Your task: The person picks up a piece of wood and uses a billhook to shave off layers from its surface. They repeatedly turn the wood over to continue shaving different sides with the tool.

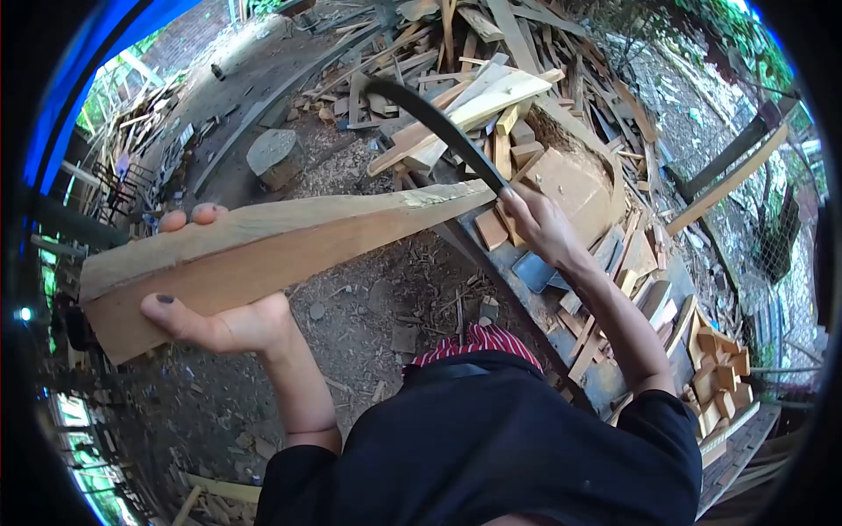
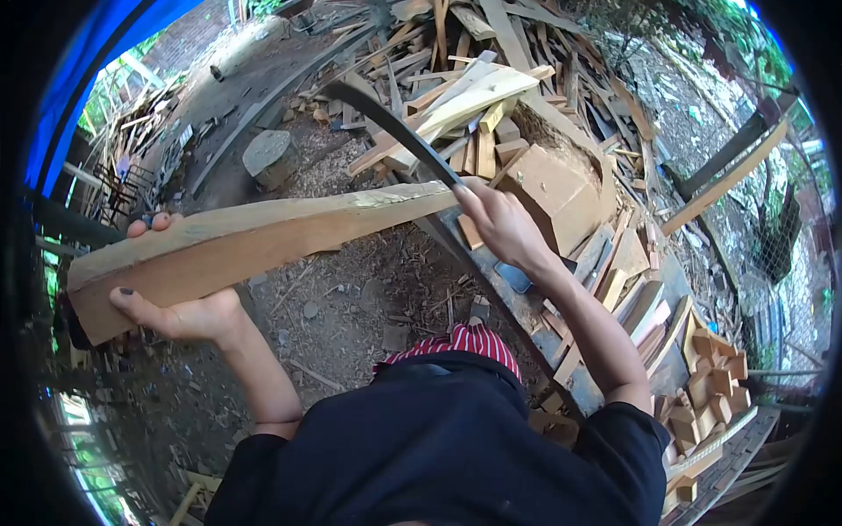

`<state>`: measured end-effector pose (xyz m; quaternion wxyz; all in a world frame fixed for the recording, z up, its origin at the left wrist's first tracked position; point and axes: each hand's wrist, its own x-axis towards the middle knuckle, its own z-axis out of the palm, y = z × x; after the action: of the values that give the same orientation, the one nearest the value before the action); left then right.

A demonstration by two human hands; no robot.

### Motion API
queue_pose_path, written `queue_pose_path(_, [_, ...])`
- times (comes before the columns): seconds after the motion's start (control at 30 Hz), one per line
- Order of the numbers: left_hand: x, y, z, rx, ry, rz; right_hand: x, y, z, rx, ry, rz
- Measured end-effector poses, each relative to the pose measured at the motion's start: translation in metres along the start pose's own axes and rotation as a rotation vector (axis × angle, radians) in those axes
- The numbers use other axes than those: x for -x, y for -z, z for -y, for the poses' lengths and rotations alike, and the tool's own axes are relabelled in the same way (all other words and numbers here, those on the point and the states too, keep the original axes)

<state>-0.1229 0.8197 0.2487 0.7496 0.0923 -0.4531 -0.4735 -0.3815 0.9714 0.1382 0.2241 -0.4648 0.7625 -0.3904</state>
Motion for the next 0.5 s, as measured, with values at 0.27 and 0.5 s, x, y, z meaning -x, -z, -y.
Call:
queue_pose_path(0.27, [-0.013,0.001,0.003,-0.075,-0.007,-0.056,0.017,-0.025,0.010,0.192,0.261,-0.105])
queue_pose_path(0.5, [-0.020,0.027,0.006,-0.149,0.013,-0.136,0.005,-0.036,0.004,0.311,0.163,0.135])
